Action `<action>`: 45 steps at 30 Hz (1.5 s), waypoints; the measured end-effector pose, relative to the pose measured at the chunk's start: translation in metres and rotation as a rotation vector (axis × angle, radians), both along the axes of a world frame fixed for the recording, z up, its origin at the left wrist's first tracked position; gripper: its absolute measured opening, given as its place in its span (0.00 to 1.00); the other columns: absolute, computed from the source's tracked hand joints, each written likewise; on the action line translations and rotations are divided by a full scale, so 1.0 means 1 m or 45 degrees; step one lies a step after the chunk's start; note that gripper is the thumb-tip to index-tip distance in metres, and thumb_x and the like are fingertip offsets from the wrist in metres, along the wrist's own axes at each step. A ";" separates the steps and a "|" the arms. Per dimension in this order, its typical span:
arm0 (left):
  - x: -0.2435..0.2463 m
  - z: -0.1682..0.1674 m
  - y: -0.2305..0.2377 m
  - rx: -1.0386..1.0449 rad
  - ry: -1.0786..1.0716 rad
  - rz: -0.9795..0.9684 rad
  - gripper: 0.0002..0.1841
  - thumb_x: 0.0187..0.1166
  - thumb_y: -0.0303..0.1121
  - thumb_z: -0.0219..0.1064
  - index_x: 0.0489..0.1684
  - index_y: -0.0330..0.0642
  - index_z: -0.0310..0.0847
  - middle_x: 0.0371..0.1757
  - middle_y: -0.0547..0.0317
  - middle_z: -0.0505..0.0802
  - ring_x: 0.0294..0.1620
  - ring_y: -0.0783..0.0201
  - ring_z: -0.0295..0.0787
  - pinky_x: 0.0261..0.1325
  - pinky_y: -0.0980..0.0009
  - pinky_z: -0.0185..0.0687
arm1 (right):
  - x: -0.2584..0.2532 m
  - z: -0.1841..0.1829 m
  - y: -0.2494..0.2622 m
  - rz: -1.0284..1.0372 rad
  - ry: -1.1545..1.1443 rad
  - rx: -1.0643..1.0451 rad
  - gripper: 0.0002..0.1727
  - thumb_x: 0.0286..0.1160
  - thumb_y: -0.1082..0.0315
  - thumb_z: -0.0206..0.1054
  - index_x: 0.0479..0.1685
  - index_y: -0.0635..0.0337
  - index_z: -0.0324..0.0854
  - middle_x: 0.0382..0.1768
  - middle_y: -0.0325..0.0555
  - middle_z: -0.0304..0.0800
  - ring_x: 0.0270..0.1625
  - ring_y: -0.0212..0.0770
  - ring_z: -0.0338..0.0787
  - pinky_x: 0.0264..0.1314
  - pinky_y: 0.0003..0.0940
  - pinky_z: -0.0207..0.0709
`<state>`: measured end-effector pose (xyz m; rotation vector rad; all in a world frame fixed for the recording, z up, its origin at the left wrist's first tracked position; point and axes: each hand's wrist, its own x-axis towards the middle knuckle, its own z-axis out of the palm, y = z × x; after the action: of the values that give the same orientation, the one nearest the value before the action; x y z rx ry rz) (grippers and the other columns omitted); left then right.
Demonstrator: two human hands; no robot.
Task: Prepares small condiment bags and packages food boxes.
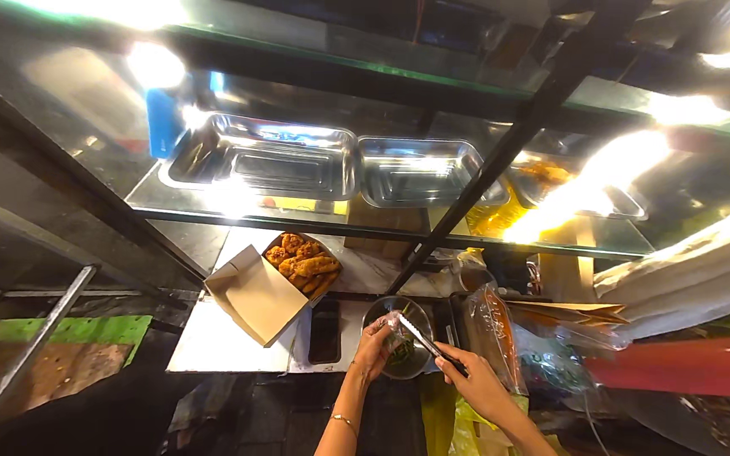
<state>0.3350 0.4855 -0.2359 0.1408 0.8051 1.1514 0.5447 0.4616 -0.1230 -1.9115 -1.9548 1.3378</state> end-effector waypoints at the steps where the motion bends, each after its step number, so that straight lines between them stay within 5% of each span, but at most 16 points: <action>1: -0.002 0.000 0.001 -0.005 -0.001 0.021 0.13 0.88 0.22 0.54 0.66 0.29 0.75 0.49 0.48 0.93 0.44 0.60 0.94 0.50 0.65 0.92 | -0.001 0.002 -0.001 -0.050 0.033 0.010 0.27 0.88 0.53 0.59 0.82 0.53 0.76 0.41 0.45 0.93 0.34 0.37 0.88 0.44 0.38 0.84; 5: -0.004 -0.002 0.002 -0.021 0.014 0.030 0.13 0.88 0.22 0.54 0.64 0.28 0.76 0.50 0.46 0.93 0.44 0.58 0.94 0.49 0.64 0.92 | -0.003 0.005 0.001 -0.295 0.196 -0.166 0.29 0.88 0.54 0.61 0.85 0.55 0.70 0.37 0.43 0.87 0.19 0.33 0.78 0.22 0.29 0.76; 10: 0.001 -0.013 0.002 0.039 0.129 -0.087 0.12 0.86 0.22 0.58 0.61 0.28 0.79 0.49 0.47 0.94 0.43 0.60 0.93 0.48 0.65 0.91 | -0.002 -0.006 0.005 -0.312 0.278 -0.173 0.25 0.90 0.60 0.59 0.82 0.57 0.74 0.31 0.39 0.86 0.17 0.30 0.75 0.20 0.27 0.72; 13: -0.002 -0.016 -0.004 0.037 0.171 -0.047 0.12 0.86 0.20 0.54 0.61 0.28 0.78 0.50 0.46 0.94 0.45 0.59 0.93 0.51 0.64 0.90 | -0.003 -0.011 0.011 -0.303 0.011 -0.009 0.25 0.90 0.57 0.59 0.82 0.55 0.75 0.36 0.45 0.89 0.26 0.37 0.83 0.32 0.35 0.80; 15: -0.006 -0.019 -0.008 0.002 0.134 0.027 0.14 0.88 0.20 0.49 0.64 0.27 0.75 0.51 0.45 0.94 0.48 0.57 0.94 0.53 0.63 0.90 | -0.009 -0.018 0.017 -0.186 -0.248 -0.041 0.28 0.90 0.52 0.58 0.84 0.54 0.73 0.52 0.54 0.93 0.49 0.50 0.92 0.58 0.51 0.83; 17: -0.010 -0.020 -0.012 -0.028 0.073 0.093 0.15 0.89 0.21 0.47 0.67 0.29 0.73 0.53 0.45 0.94 0.51 0.58 0.94 0.54 0.64 0.90 | -0.022 -0.026 0.025 -0.034 -0.415 -0.164 0.32 0.90 0.49 0.56 0.87 0.55 0.69 0.69 0.60 0.86 0.71 0.59 0.86 0.77 0.61 0.73; 22: -0.024 -0.006 -0.017 -0.049 -0.147 0.202 0.19 0.85 0.23 0.49 0.73 0.36 0.68 0.56 0.50 0.91 0.50 0.62 0.92 0.51 0.68 0.90 | -0.052 -0.068 0.039 0.194 -0.706 -0.210 0.42 0.86 0.46 0.59 0.94 0.58 0.53 0.84 0.64 0.68 0.76 0.65 0.80 0.74 0.63 0.73; 27: -0.034 0.003 -0.020 -0.027 -0.356 0.304 0.14 0.83 0.29 0.59 0.64 0.38 0.74 0.48 0.52 0.93 0.44 0.62 0.94 0.48 0.68 0.92 | -0.057 -0.098 0.045 0.252 -0.794 -0.144 0.45 0.84 0.50 0.64 0.96 0.55 0.47 0.92 0.65 0.51 0.81 0.68 0.74 0.75 0.63 0.73; 30: -0.035 0.007 -0.019 -0.037 -0.393 0.359 0.12 0.84 0.29 0.60 0.62 0.39 0.75 0.45 0.52 0.93 0.41 0.64 0.93 0.44 0.70 0.92 | -0.056 -0.100 0.048 0.276 -0.841 -0.113 0.45 0.83 0.52 0.66 0.97 0.47 0.47 0.92 0.63 0.50 0.89 0.69 0.60 0.81 0.67 0.64; 35: -0.033 0.010 -0.017 -0.007 -0.430 0.397 0.16 0.80 0.26 0.61 0.65 0.37 0.73 0.49 0.48 0.94 0.45 0.61 0.95 0.45 0.69 0.93 | -0.057 -0.087 0.046 0.271 -0.735 0.013 0.42 0.82 0.52 0.66 0.96 0.44 0.52 0.92 0.59 0.52 0.92 0.67 0.54 0.87 0.71 0.49; 39: -0.031 0.006 -0.016 0.098 -0.347 0.306 0.24 0.76 0.29 0.67 0.72 0.36 0.71 0.54 0.47 0.93 0.50 0.60 0.95 0.51 0.68 0.93 | -0.062 -0.066 0.041 -0.010 0.009 0.364 0.22 0.89 0.61 0.57 0.75 0.58 0.82 0.70 0.55 0.86 0.73 0.50 0.85 0.77 0.46 0.78; 42: -0.024 -0.001 -0.012 0.140 -0.183 0.216 0.26 0.75 0.28 0.67 0.74 0.34 0.69 0.55 0.47 0.92 0.51 0.59 0.93 0.55 0.63 0.91 | -0.078 -0.034 0.048 -0.257 0.460 0.013 0.19 0.92 0.61 0.55 0.66 0.62 0.86 0.62 0.52 0.91 0.62 0.44 0.91 0.64 0.42 0.86; 45: -0.017 -0.004 -0.008 0.188 -0.044 0.180 0.23 0.73 0.24 0.69 0.69 0.30 0.74 0.51 0.48 0.93 0.47 0.59 0.93 0.53 0.62 0.92 | -0.083 -0.020 0.056 -0.277 0.412 -0.028 0.14 0.83 0.62 0.69 0.55 0.63 0.88 0.52 0.50 0.92 0.52 0.42 0.92 0.55 0.39 0.87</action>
<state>0.3178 0.4780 -0.2400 0.1884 0.7077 1.3442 0.4616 0.5181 -0.1430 -1.7261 -1.5412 1.4971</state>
